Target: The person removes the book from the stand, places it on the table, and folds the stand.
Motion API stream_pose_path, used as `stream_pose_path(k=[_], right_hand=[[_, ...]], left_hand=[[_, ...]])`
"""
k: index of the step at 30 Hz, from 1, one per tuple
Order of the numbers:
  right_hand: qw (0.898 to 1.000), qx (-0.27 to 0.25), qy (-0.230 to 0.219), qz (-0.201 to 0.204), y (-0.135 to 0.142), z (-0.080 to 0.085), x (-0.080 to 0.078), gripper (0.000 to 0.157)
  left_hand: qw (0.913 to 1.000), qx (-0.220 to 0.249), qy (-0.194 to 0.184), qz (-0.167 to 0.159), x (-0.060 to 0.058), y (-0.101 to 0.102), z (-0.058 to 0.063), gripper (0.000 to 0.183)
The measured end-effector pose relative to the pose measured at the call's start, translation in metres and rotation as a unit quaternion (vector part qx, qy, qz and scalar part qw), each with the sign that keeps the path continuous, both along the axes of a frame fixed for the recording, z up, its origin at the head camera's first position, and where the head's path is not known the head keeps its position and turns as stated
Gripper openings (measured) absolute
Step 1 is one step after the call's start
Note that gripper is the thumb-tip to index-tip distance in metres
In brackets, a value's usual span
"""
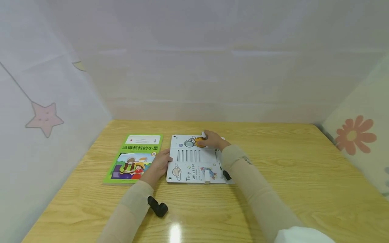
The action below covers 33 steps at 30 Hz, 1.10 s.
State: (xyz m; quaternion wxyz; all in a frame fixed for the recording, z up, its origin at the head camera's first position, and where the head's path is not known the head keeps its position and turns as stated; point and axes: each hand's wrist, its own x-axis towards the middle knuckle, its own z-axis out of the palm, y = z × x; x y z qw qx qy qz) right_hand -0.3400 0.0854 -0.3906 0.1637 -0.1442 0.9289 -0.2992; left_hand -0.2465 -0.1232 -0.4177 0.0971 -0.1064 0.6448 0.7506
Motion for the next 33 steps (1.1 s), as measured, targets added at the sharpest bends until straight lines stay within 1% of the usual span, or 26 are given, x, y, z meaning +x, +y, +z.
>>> stream_pose_path(k=[5, 7, 8, 9, 11, 14, 15, 16, 22, 25, 27, 29, 31, 33], right_hand=[[1.0, -0.004, 0.001, 0.004, 0.0, -0.002, -0.002, 0.079], [1.0, -0.005, 0.001, 0.003, 0.0, -0.002, -0.003, 0.079], [1.0, -0.005, 0.001, 0.001, 0.0, -0.001, -0.003, 0.078], [1.0, -0.005, 0.002, 0.001, 0.0, -0.001, -0.003, 0.077], [1.0, -0.003, 0.004, -0.002, 0.0, -0.001, -0.002, 0.076], [1.0, -0.001, 0.007, -0.004, 0.0, -0.001, -0.001, 0.074], [1.0, -0.001, 0.007, -0.003, 0.0, -0.001, 0.0, 0.073], [1.0, -0.001, 0.008, -0.003, 0.0, 0.0, 0.001, 0.072], [1.0, -0.005, 0.01, -0.01, 0.0, -0.001, 0.004, 0.066], [1.0, -0.006, 0.001, -0.01, 0.0, -0.004, 0.002, 0.072], [1.0, -0.007, 0.007, 0.002, 0.0, -0.007, 0.0, 0.079], [1.0, -0.005, 0.01, 0.01, 0.0, -0.009, 0.001, 0.08], [1.0, -0.003, 0.015, 0.017, -0.001, -0.007, 0.006, 0.077], [1.0, 0.007, 0.019, 0.021, -0.003, -0.002, 0.013, 0.069]], left_hand=[[1.0, -0.006, 0.003, 0.002, -0.002, 0.0, -0.003, 0.056], [0.9999, -0.012, 0.009, 0.003, -0.003, -0.001, -0.006, 0.055], [0.9997, -0.009, 0.023, -0.004, -0.004, -0.002, -0.008, 0.056], [0.9995, -0.009, 0.028, -0.007, -0.004, -0.003, -0.009, 0.056], [0.9994, -0.014, 0.03, -0.007, -0.004, -0.003, -0.009, 0.055], [0.9997, -0.008, 0.024, -0.005, -0.002, -0.003, -0.005, 0.056], [0.9999, -0.011, 0.012, 0.002, -0.002, -0.001, -0.002, 0.055], [0.9999, -0.01, 0.008, 0.004, -0.002, -0.001, -0.001, 0.055], [1.0, -0.006, 0.002, 0.003, -0.002, 0.0, -0.001, 0.055], [0.9999, -0.008, -0.004, 0.006, -0.002, 0.001, 0.0, 0.056], [0.9999, -0.007, -0.006, 0.009, -0.002, 0.0, 0.0, 0.056], [0.9999, -0.006, -0.006, 0.011, -0.002, -0.001, 0.0, 0.056], [0.9998, -0.006, -0.011, 0.017, -0.002, -0.002, 0.0, 0.056], [0.9997, -0.003, -0.013, 0.018, -0.002, -0.003, 0.0, 0.056]])
